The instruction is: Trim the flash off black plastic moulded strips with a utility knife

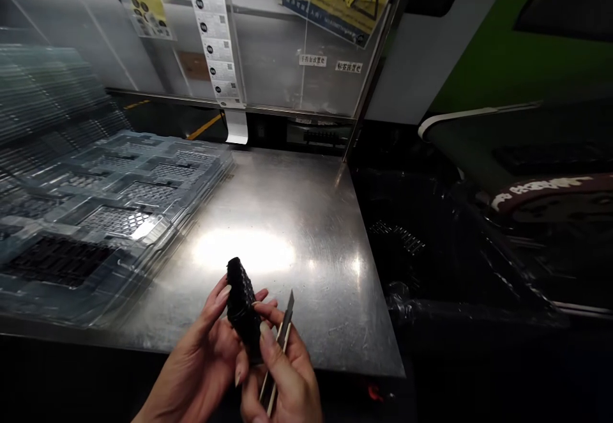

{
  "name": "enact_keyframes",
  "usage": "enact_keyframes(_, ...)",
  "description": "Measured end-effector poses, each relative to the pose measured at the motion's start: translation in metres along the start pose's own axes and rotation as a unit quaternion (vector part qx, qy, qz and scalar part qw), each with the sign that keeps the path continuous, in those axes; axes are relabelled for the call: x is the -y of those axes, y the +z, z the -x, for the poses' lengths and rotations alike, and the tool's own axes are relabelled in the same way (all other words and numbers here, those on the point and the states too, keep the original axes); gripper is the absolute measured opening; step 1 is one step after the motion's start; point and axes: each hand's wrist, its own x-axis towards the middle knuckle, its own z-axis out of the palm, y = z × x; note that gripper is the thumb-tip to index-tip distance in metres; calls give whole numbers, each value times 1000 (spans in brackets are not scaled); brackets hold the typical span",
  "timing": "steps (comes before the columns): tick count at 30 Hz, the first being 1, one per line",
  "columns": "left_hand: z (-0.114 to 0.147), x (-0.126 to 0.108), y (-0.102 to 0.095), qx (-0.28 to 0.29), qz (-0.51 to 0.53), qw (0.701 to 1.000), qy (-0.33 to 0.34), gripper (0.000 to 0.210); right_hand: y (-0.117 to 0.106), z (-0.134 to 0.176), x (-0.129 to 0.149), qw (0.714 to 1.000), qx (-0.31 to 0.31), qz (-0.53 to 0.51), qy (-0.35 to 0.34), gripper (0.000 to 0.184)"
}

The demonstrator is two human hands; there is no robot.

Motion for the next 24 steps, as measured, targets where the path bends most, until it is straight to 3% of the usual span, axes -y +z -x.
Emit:
enact_keyframes(3,-4,1,-5,-10,-19,1000,-14,69,-1,6,-2,997,-38,66,-17,67)
enact_keyframes(7,-6,1,-8,-23,-36,999,-27,62,1,10,21,979,-68,169,-87,56)
enact_keyframes(15,-1,3,-6,-34,-42,995,-82,56,4,-3,60,948,43,278,-146,27)
enact_keyframes(18,3,1,-5,-36,-48,994,-95,57,3,-7,69,934,58,331,-117,21)
enact_keyframes(24,6,1,4,-54,-63,992,-95,66,7,-5,71,940,74,329,-57,34)
